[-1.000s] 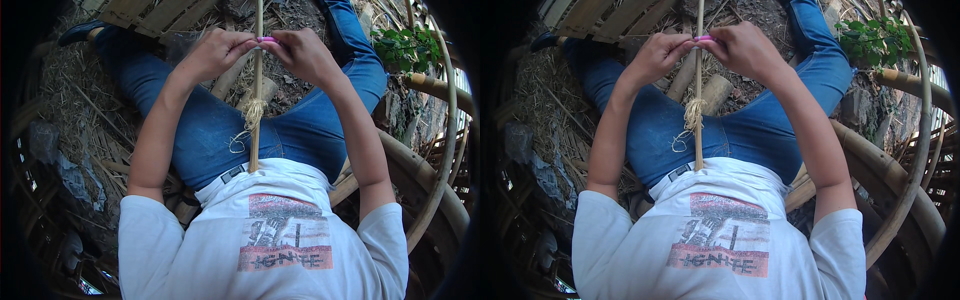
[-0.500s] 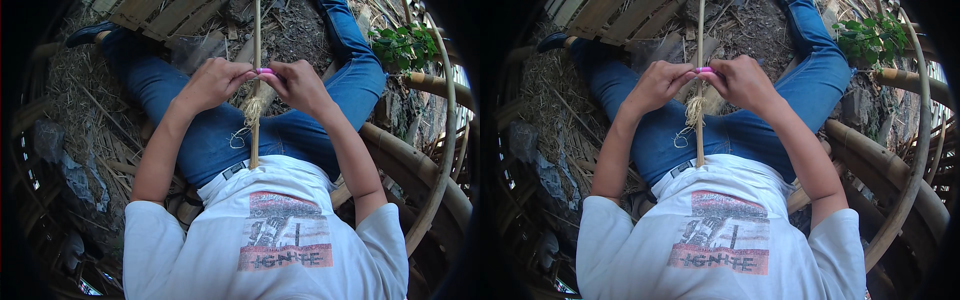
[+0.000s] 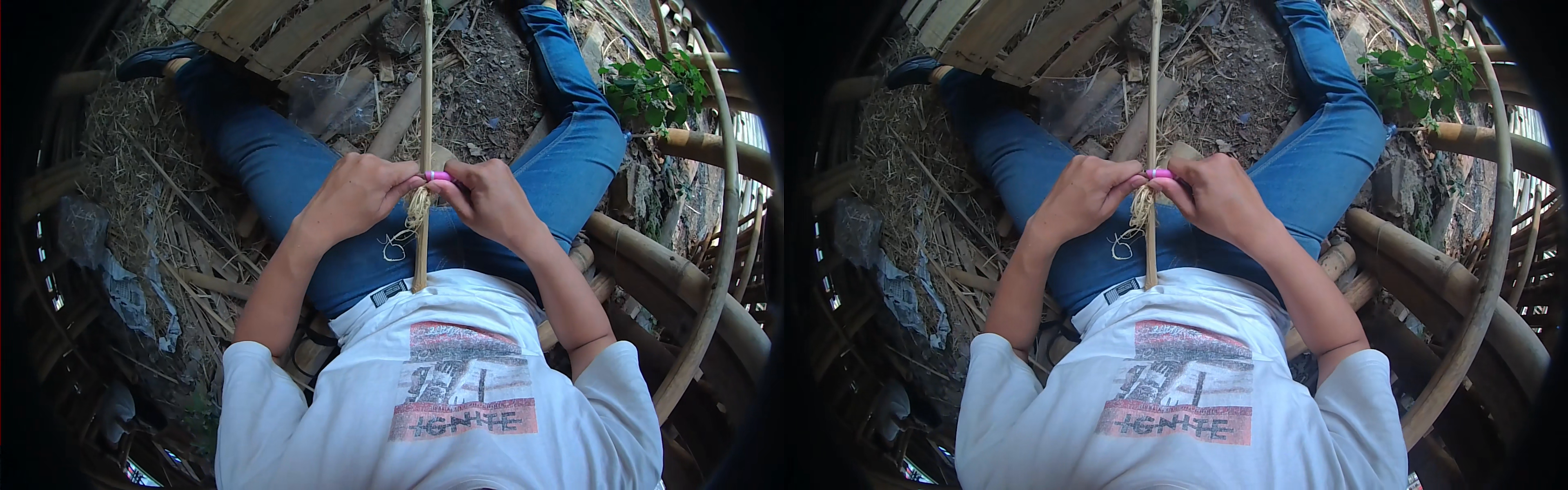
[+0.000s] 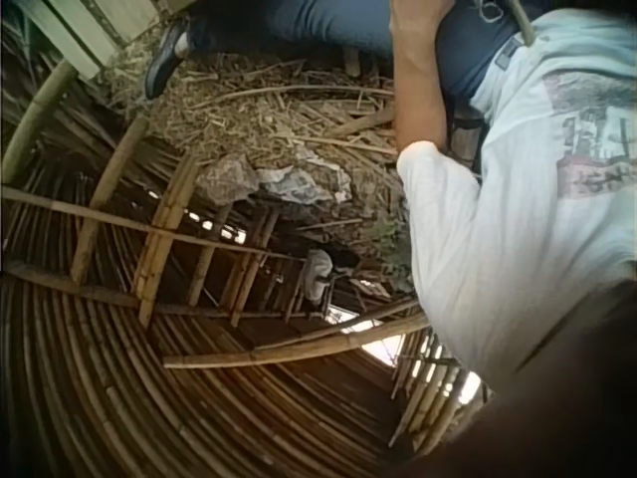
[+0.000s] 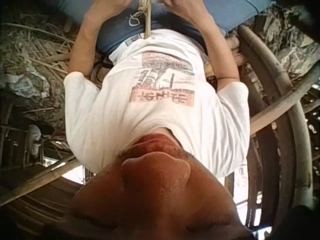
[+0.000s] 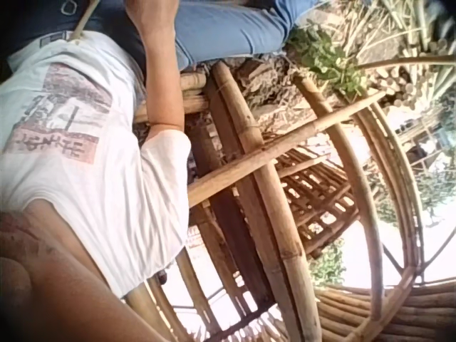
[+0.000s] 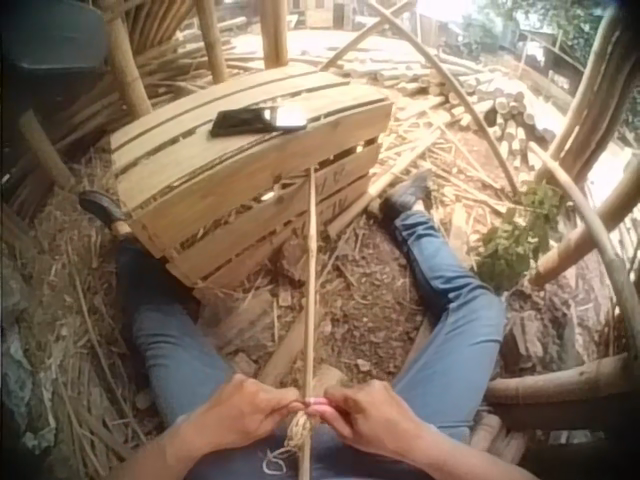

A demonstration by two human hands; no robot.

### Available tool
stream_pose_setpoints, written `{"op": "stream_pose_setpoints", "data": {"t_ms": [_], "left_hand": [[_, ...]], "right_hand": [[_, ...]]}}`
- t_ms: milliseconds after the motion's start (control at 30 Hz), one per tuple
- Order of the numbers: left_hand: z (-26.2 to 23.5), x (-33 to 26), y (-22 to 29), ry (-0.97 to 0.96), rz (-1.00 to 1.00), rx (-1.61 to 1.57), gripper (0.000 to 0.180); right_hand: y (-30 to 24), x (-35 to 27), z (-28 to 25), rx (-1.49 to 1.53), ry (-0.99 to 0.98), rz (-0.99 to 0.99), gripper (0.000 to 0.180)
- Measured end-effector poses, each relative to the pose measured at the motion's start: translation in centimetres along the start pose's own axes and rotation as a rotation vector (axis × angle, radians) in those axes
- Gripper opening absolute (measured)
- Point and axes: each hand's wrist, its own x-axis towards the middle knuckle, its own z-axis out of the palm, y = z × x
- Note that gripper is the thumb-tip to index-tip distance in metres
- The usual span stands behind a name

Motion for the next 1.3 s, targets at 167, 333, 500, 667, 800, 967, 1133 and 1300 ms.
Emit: {"op": "stream_pose_setpoints", "data": {"t_ms": [167,333,500,667,800,967,1133,1300], "left_hand": [[-0.9,0.7,0.5,-0.055,-0.056,-0.02,0.02],[-2.6,2.7,0.8,-0.032,-0.141,0.049,0.022],[-3.7,8.2,-4.3,0.128,0.15,0.261,0.024],[-7.0,13.0,-6.6,-0.162,-0.132,-0.01,0.026],[-8.0,14.6,-7.6,-0.204,-0.196,-0.025,0.029],[-8.6,16.8,-8.2,-0.233,-0.198,0.08,0.029],[-8.2,16.7,-9.3,-0.207,-0.184,-0.029,0.031],[-8.2,16.8,-9.3,-0.142,-0.159,-0.025,0.028]], "right_hand": [[0.5,0.5,-0.4,0.046,-0.015,0.01,0.028],[1.2,2.9,-1.1,0.096,-0.027,0.047,0.028],[2.6,7.6,-3.4,0.034,0.127,0.062,0.032],[4.6,12.8,-5.2,-0.054,0.173,-0.015,0.034],[5.0,14.7,-6.1,-0.05,0.153,-0.031,0.034],[6.4,16.5,-6.7,-0.02,0.204,-0.07,0.032],[6.3,17.2,-7.1,-0.084,0.182,-0.054,0.03],[7.9,17.8,-6.4,-0.107,0.297,-0.196,0.029]]}}
